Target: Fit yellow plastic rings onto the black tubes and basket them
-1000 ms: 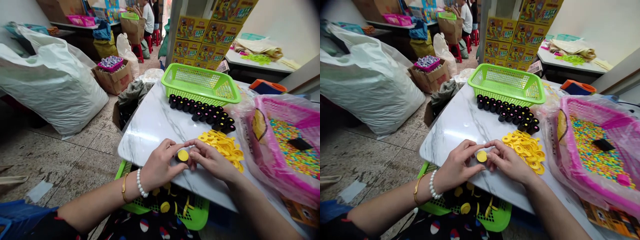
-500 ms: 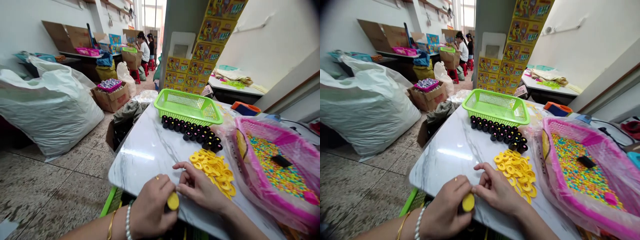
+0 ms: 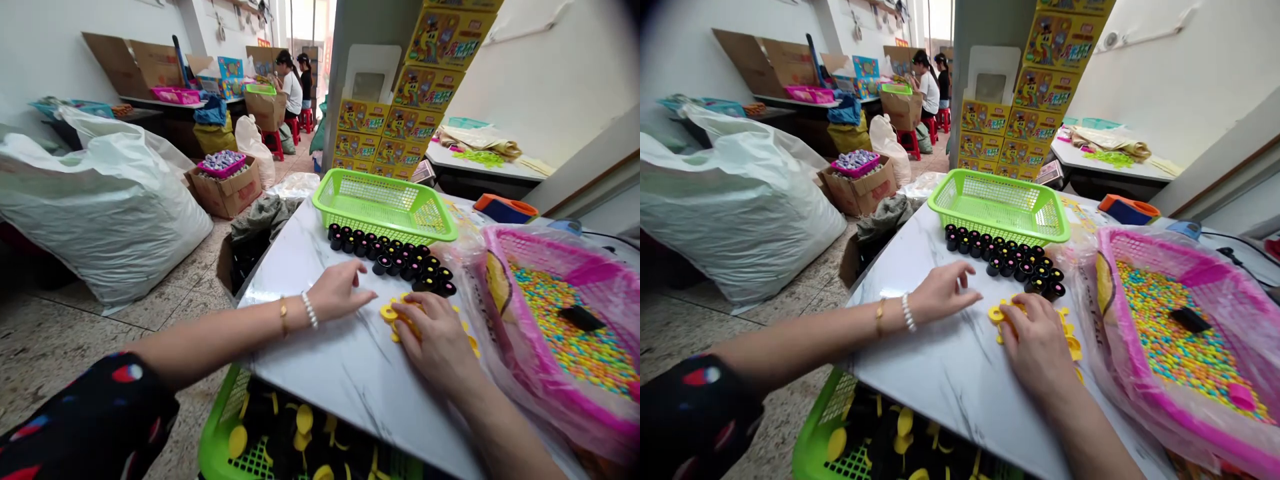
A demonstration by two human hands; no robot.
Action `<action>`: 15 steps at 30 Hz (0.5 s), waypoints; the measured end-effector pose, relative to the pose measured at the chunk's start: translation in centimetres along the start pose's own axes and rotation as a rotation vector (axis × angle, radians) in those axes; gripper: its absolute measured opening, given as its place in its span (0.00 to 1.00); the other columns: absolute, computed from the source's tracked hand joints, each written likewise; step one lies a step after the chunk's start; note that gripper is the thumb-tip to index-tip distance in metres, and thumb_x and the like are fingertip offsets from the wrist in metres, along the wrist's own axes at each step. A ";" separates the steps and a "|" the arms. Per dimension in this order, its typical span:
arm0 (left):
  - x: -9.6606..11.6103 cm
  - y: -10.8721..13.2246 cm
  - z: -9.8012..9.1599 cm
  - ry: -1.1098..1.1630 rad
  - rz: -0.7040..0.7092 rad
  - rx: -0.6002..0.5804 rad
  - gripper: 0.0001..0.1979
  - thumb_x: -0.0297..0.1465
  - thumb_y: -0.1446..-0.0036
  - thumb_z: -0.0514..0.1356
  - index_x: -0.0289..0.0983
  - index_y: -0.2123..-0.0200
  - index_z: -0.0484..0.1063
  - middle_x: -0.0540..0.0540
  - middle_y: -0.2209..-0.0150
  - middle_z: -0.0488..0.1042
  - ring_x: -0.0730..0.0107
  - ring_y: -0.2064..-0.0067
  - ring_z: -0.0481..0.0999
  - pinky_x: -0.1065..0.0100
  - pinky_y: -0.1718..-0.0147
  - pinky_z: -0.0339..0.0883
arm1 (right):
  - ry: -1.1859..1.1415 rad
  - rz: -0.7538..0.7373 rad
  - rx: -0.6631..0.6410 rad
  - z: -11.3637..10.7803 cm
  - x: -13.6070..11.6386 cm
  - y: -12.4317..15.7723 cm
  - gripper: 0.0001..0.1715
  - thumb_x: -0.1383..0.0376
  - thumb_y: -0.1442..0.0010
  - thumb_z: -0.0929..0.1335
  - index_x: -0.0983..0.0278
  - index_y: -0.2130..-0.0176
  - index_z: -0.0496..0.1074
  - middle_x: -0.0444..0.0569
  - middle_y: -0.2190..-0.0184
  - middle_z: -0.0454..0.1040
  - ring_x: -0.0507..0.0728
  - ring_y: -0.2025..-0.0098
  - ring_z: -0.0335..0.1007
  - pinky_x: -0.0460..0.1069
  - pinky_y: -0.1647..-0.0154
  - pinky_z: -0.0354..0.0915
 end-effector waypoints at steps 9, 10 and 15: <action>-2.5 -6.1 3.2 -0.085 -0.099 0.063 0.28 0.47 0.49 0.65 0.31 0.53 0.69 0.44 0.69 0.77 0.61 0.66 0.77 0.66 0.65 0.68 | -0.174 -0.060 -0.069 0.4 -2.8 0.0 0.20 0.62 0.40 0.69 0.68 0.49 0.72 0.59 0.50 0.71 0.70 0.41 0.59 0.68 0.41 0.60; -2.4 -6.1 3.2 -0.101 -0.095 0.062 0.27 0.47 0.48 0.65 0.31 0.54 0.70 0.44 0.69 0.77 0.62 0.66 0.77 0.66 0.65 0.68 | -0.176 -0.059 -0.090 0.6 -3.1 0.1 0.21 0.62 0.41 0.70 0.67 0.49 0.72 0.59 0.49 0.71 0.71 0.40 0.57 0.68 0.41 0.60; -1.7 -6.4 3.5 -0.159 -0.070 0.062 0.25 0.46 0.46 0.63 0.32 0.54 0.74 0.44 0.70 0.78 0.61 0.66 0.78 0.66 0.64 0.69 | -0.219 -0.077 -0.105 1.0 -4.4 0.1 0.19 0.66 0.41 0.69 0.68 0.50 0.71 0.59 0.47 0.70 0.69 0.38 0.56 0.66 0.39 0.60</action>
Point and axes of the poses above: each hand's wrist, its own y-axis away from the middle knuckle, its own z-axis out of the palm, x = y × z, the point moved 8 cm from there along -y, towards the middle knuckle
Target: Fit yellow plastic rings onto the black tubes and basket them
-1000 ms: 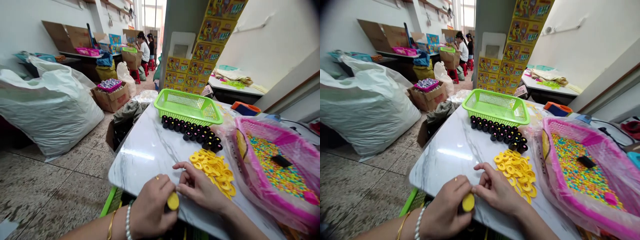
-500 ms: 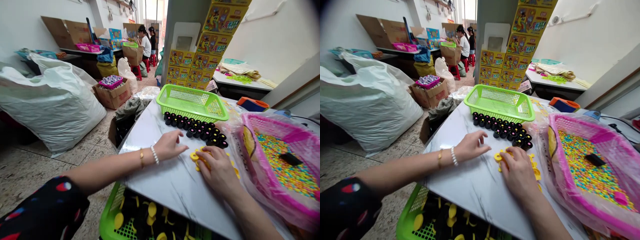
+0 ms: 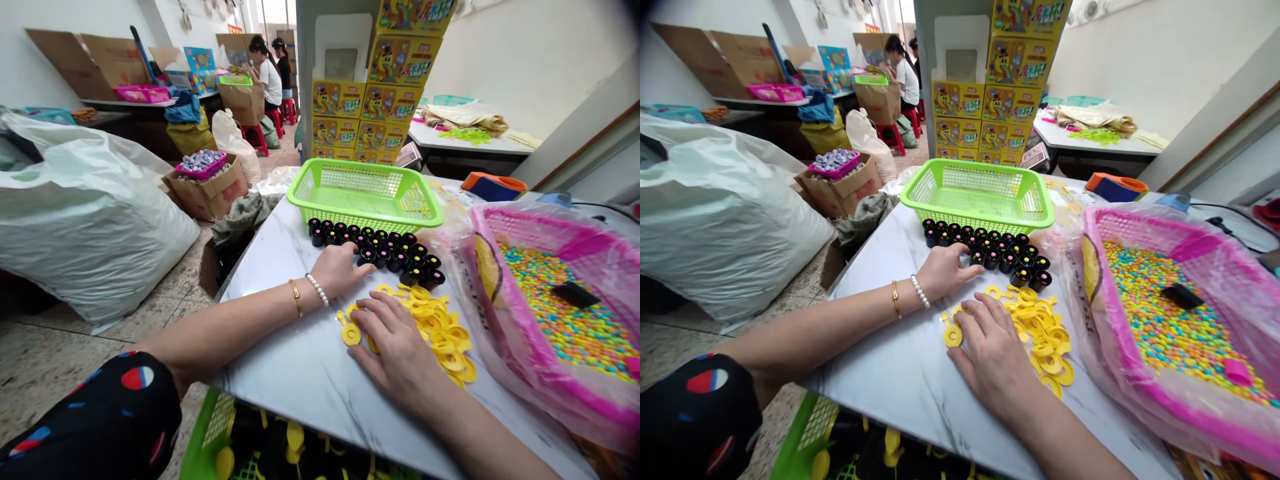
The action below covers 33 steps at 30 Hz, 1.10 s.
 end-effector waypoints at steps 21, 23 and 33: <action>-0.7 11.5 -5.7 0.125 0.131 -0.160 0.11 0.34 0.47 0.60 0.34 0.62 0.72 0.50 0.72 0.72 0.72 0.72 0.69 0.70 0.71 0.62 | -0.051 -0.264 -0.213 0.6 -1.4 -0.1 0.26 0.71 0.37 0.63 0.60 0.40 0.66 0.54 0.43 0.67 0.66 0.37 0.54 0.65 0.38 0.58; -0.6 11.4 -5.7 0.098 0.163 -0.167 0.10 0.33 0.47 0.60 0.34 0.64 0.70 0.48 0.70 0.72 0.71 0.70 0.69 0.69 0.70 0.63 | -0.003 -0.306 -0.262 0.8 -1.4 0.1 0.28 0.72 0.35 0.61 0.55 0.38 0.64 0.51 0.38 0.64 0.66 0.36 0.52 0.65 0.38 0.58; -0.2 12.2 -5.3 0.128 0.248 -0.241 0.19 0.41 0.47 0.63 0.35 0.56 0.70 0.45 0.61 0.72 0.66 0.62 0.72 0.66 0.63 0.68 | -0.055 -0.157 -0.171 -1.1 0.4 -0.9 0.24 0.65 0.37 0.66 0.62 0.42 0.66 0.55 0.46 0.73 0.65 0.41 0.63 0.63 0.41 0.62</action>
Point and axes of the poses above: each hand's wrist, its own y-axis away from the middle knuckle, its own z-axis out of the palm, x = y × z, the point moved 8 cm from there along -y, towards the middle knuckle
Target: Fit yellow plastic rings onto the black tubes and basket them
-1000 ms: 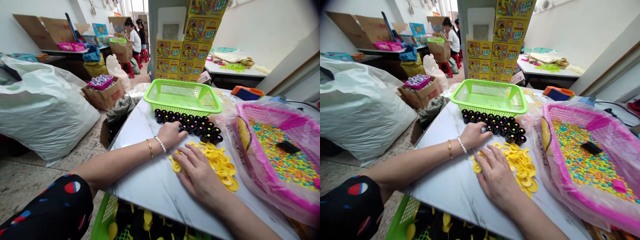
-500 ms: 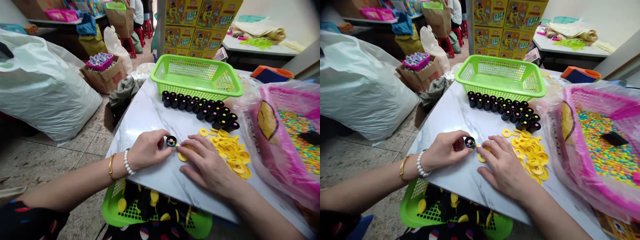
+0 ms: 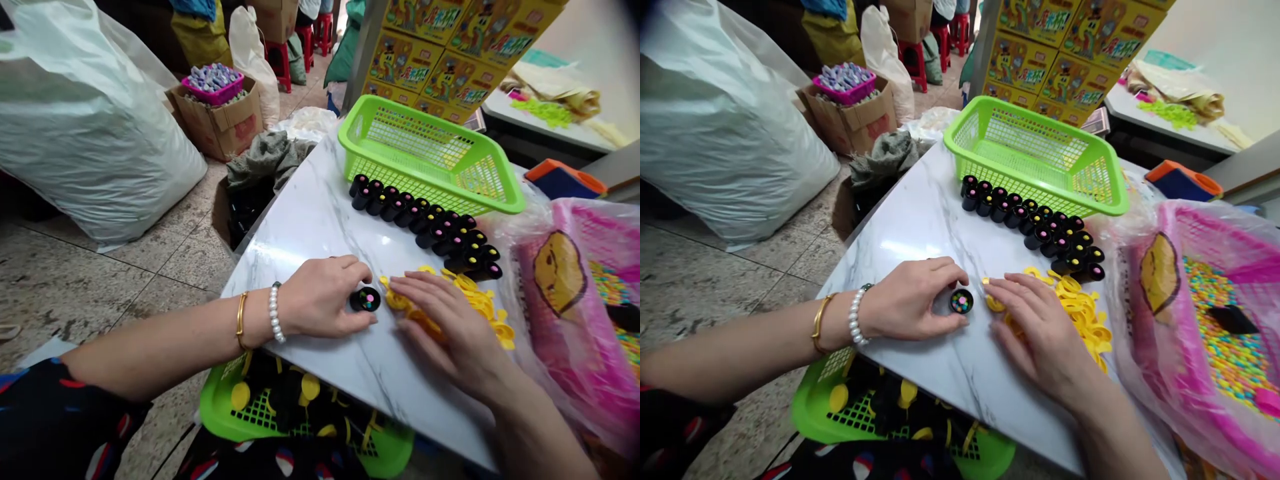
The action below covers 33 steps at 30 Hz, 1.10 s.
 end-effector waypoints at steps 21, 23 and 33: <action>-1.5 0.1 -0.3 -0.030 -0.081 0.055 0.15 0.41 0.45 0.63 0.34 0.63 0.70 0.44 0.64 0.72 0.65 0.63 0.72 0.66 0.64 0.67 | 0.286 0.231 -0.005 1.0 1.5 -4.0 0.19 0.56 0.34 0.62 0.63 0.69 0.75 0.51 0.74 0.77 0.59 0.70 0.72 0.52 0.69 0.64; -1.4 0.1 -0.4 -0.030 -0.077 0.058 0.14 0.39 0.46 0.63 0.34 0.62 0.71 0.44 0.63 0.72 0.65 0.63 0.73 0.66 0.63 0.67 | 0.180 0.025 -0.013 0.9 0.9 -3.9 0.13 0.65 0.35 0.63 0.63 0.57 0.76 0.54 0.56 0.79 0.62 0.54 0.72 0.56 0.53 0.68; -1.1 -0.1 -0.7 0.080 -0.051 0.053 0.15 0.37 0.46 0.66 0.34 0.59 0.75 0.45 0.62 0.72 0.68 0.63 0.72 0.68 0.64 0.67 | -0.026 -0.187 -0.143 2.3 0.1 -3.4 0.20 0.65 0.38 0.67 0.62 0.46 0.71 0.54 0.41 0.69 0.67 0.34 0.52 0.66 0.37 0.58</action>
Point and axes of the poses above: each hand's wrist, its own y-axis away from the middle knuckle, its own z-axis out of the palm, x = y × z, the point moved 8 cm from there along -y, towards the middle knuckle
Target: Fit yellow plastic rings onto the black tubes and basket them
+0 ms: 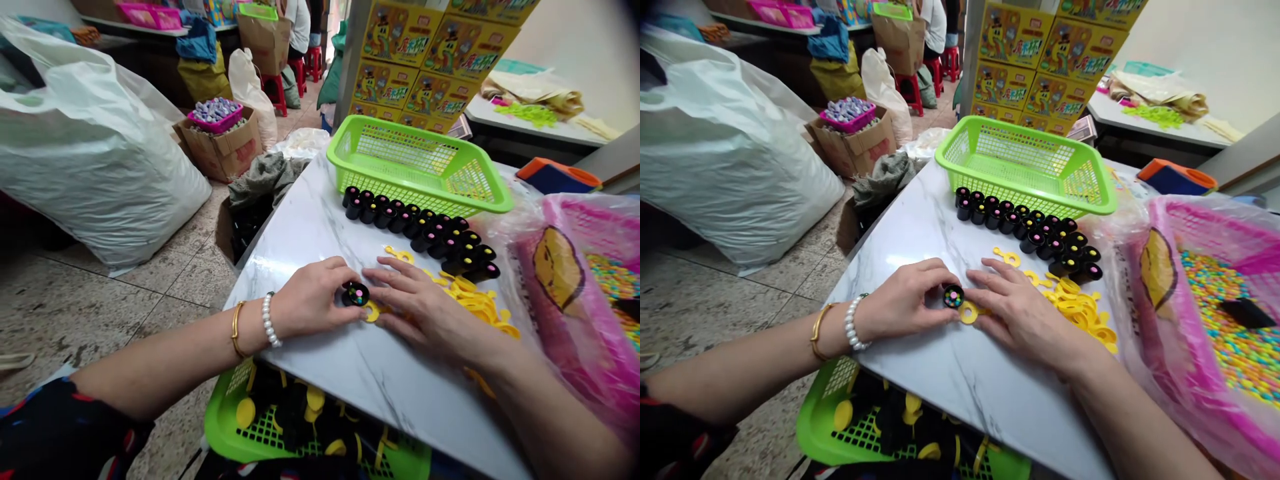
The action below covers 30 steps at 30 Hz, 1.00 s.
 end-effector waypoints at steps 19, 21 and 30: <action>-0.3 0.1 0.6 0.022 -0.010 -0.067 0.17 0.37 0.51 0.70 0.36 0.59 0.78 0.47 0.67 0.73 0.69 0.65 0.71 0.70 0.67 0.64 | -0.217 0.233 0.229 -2.2 0.3 0.2 0.15 0.63 0.39 0.70 0.60 0.51 0.71 0.49 0.57 0.77 0.56 0.57 0.75 0.49 0.55 0.69; -0.2 0.1 0.9 0.008 -0.009 -0.077 0.16 0.38 0.49 0.69 0.37 0.59 0.79 0.48 0.68 0.72 0.68 0.66 0.71 0.70 0.68 0.63 | -0.254 0.202 0.192 -1.9 -0.7 -0.1 0.16 0.64 0.38 0.70 0.59 0.50 0.71 0.48 0.58 0.77 0.55 0.58 0.74 0.48 0.57 0.69; -0.1 0.3 0.9 -0.006 -0.037 -0.083 0.14 0.38 0.47 0.68 0.38 0.59 0.79 0.48 0.69 0.73 0.70 0.67 0.72 0.71 0.69 0.63 | -0.225 0.178 0.203 -1.5 -1.8 -0.7 0.16 0.65 0.38 0.69 0.61 0.49 0.71 0.50 0.60 0.74 0.55 0.60 0.74 0.47 0.62 0.69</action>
Point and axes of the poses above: each hand's wrist, its own y-axis away from the middle knuckle, its own z-axis out of the palm, x = y × z, the point moved 8 cm from there along -y, towards the middle knuckle
